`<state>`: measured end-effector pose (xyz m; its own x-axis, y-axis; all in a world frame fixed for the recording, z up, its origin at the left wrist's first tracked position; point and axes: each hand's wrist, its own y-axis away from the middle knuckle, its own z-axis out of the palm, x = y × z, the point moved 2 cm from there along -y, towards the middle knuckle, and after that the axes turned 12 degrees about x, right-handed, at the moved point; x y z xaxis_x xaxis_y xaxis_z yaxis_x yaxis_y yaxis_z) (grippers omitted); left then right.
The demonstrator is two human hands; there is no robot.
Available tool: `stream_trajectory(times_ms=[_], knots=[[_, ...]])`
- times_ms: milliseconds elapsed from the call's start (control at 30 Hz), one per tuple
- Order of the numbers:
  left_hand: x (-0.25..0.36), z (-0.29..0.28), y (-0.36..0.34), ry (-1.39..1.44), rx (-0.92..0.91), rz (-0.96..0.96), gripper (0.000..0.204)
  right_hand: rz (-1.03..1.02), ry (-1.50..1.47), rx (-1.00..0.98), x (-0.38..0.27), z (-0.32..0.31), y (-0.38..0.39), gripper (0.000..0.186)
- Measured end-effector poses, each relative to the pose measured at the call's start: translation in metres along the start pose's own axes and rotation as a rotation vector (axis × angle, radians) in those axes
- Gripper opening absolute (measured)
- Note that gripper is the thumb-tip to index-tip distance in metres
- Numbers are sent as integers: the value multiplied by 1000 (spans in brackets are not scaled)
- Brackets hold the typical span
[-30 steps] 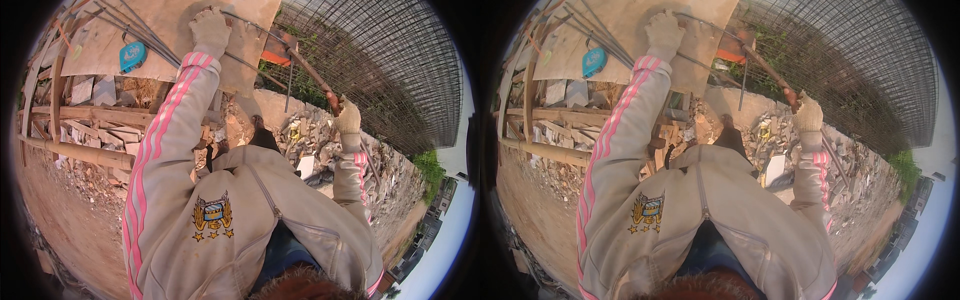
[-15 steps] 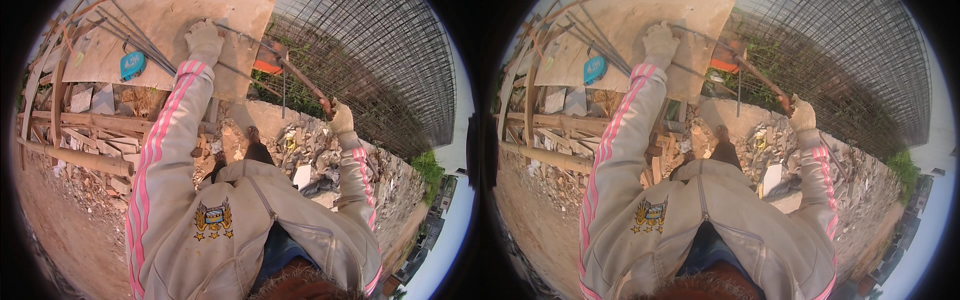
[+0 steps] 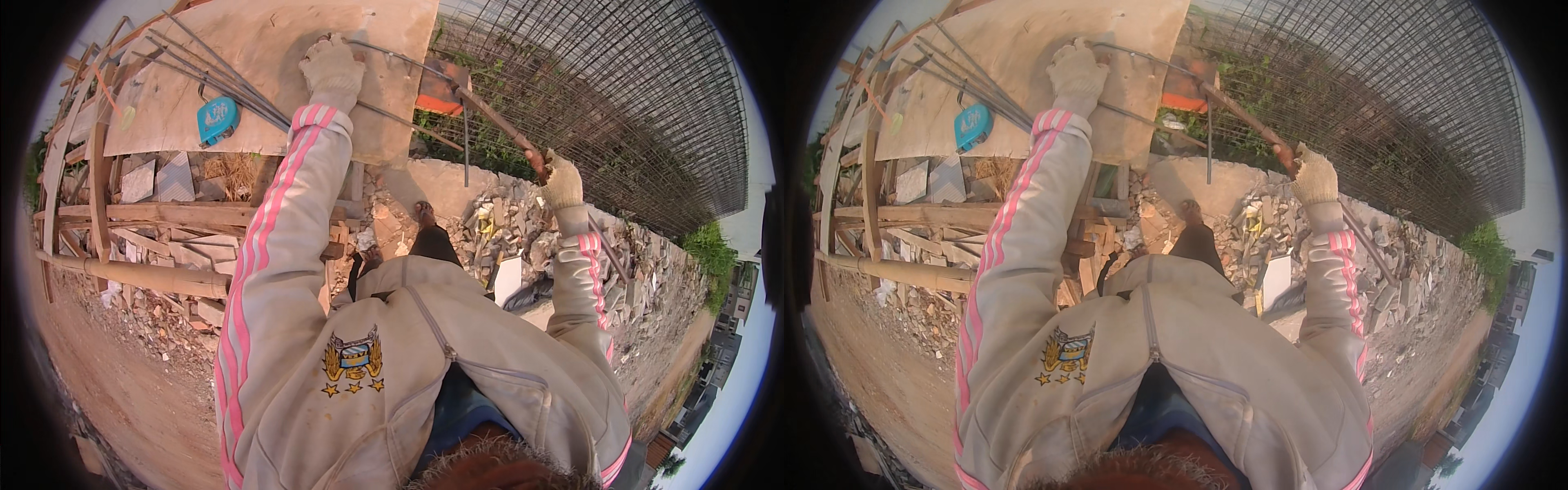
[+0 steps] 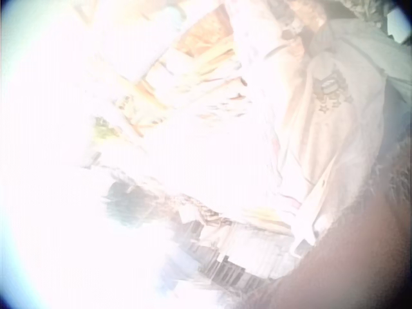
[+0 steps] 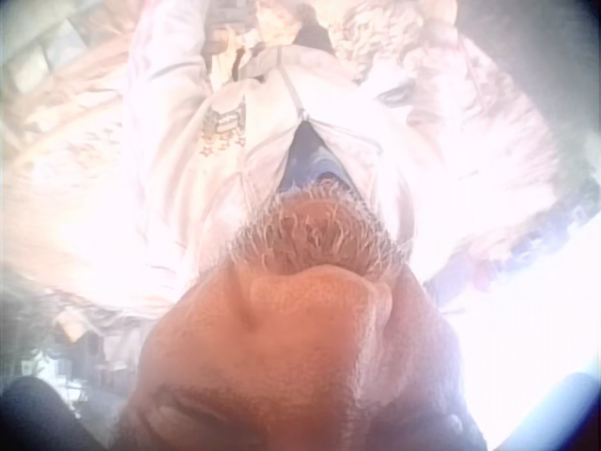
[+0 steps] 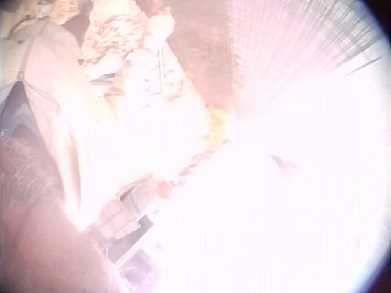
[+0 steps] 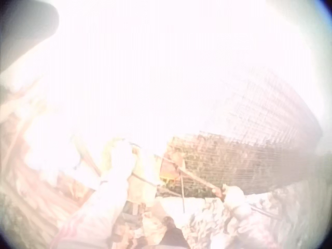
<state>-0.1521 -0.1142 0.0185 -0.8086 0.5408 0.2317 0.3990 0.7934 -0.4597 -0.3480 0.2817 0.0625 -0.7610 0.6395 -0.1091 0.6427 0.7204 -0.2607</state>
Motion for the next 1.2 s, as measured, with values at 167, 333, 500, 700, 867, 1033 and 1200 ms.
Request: stream_trajectory(times_ms=[167,333,500,700,867,1033,1200], knots=[[0,-2,0,-40,-18,1,58,213,97,-3,-43,-9,28,56],[-1,-1,-5,-25,-29,5,59,244,121,56,-73,-9,49,48],[-2,-2,-4,-30,-17,0,59,141,77,33,-60,-16,37,47],[1,-2,-4,-66,-47,-9,57,222,68,28,-57,-10,39,42],[2,-4,-5,-82,-7,17,57,298,99,52,-77,-10,50,43],[4,-7,-4,-82,25,-13,58,422,55,13,-108,-10,64,44],[1,-3,-7,11,15,1,57,356,69,35,-102,-10,63,52]])
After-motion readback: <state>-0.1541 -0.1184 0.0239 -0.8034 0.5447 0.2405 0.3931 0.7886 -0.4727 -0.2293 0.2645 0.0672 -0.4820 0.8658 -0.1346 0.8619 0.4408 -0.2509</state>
